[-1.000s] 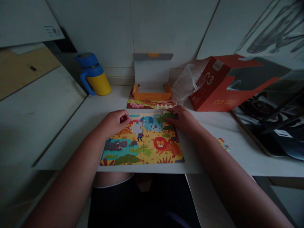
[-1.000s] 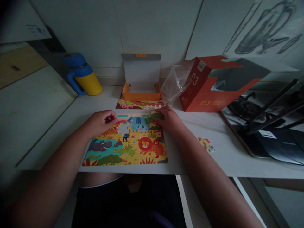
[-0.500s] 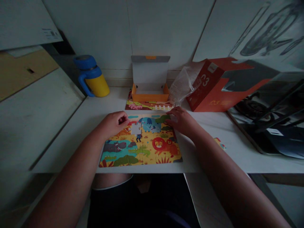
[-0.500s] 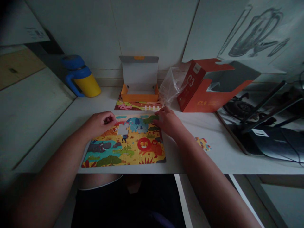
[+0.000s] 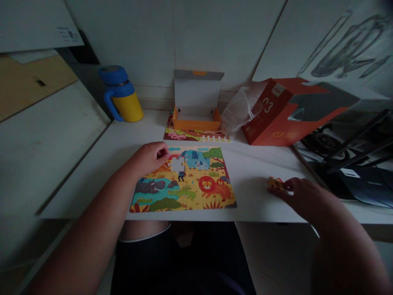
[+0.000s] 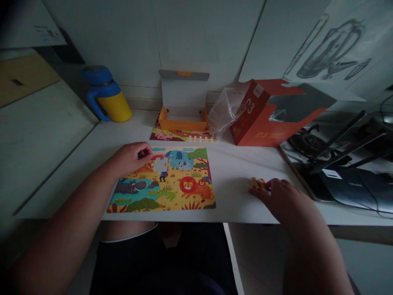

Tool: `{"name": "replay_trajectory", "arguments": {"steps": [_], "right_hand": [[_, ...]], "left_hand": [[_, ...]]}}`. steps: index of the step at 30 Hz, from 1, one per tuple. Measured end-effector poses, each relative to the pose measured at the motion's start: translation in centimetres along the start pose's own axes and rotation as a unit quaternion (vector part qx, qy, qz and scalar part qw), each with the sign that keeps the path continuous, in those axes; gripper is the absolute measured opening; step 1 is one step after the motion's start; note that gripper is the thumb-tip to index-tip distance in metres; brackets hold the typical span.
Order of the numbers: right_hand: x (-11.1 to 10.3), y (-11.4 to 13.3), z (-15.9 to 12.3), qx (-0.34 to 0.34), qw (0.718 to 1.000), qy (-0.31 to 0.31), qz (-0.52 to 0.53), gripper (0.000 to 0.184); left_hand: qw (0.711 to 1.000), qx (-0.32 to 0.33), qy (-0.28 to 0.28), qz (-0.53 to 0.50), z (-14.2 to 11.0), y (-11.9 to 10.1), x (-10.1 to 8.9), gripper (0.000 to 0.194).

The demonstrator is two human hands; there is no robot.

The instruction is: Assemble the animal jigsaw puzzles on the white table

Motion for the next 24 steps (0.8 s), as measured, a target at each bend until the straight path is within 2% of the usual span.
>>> {"name": "replay_trajectory", "arguments": {"steps": [3, 6, 10, 12, 17, 20, 24], "right_hand": [[-0.5, 0.8, 0.5, 0.022, 0.999, 0.027, -0.004, 0.06], [-0.8, 0.9, 1.4, 0.017, 0.998, 0.051, 0.015, 0.055], [-1.0, 1.6, 2.1, 0.015, 0.999, 0.032, 0.04, 0.058], [-1.2, 2.8, 2.1, -0.013, 0.996, 0.033, 0.086, 0.058], [-2.8, 8.7, 1.8, -0.086, 0.98, 0.019, 0.178, 0.046], [-4.0, 13.5, 1.6, -0.121, 0.967, 0.011, 0.224, 0.041], [-4.7, 20.8, 1.8, -0.216, 0.939, 0.047, 0.263, 0.027]], "left_hand": [[1.0, -0.006, -0.001, 0.001, 0.0, -0.2, -0.1, 0.016], [1.0, -0.005, -0.007, 0.006, -0.1, -0.2, -0.2, 0.012], [1.0, -0.002, -0.013, 0.008, -0.1, -0.2, -0.3, 0.007], [1.0, -0.003, -0.011, 0.009, -0.1, -0.2, -0.2, 0.007], [1.0, -0.002, -0.004, -0.007, -0.1, 0.0, -0.1, 0.012], [1.0, -0.003, -0.006, -0.009, -0.2, 0.2, 0.0, 0.012], [1.0, -0.003, -0.012, -0.002, -0.2, 0.6, 0.0, 0.009]]}}
Point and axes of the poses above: each hand's wrist, its own z-axis towards the middle knuckle, its own x-axis out of the palm, y = z × x, the point moved 1 cm from there along z, towards the middle knuckle, and after that the axes turned 2 degrees about x, right-handed, at the moved point
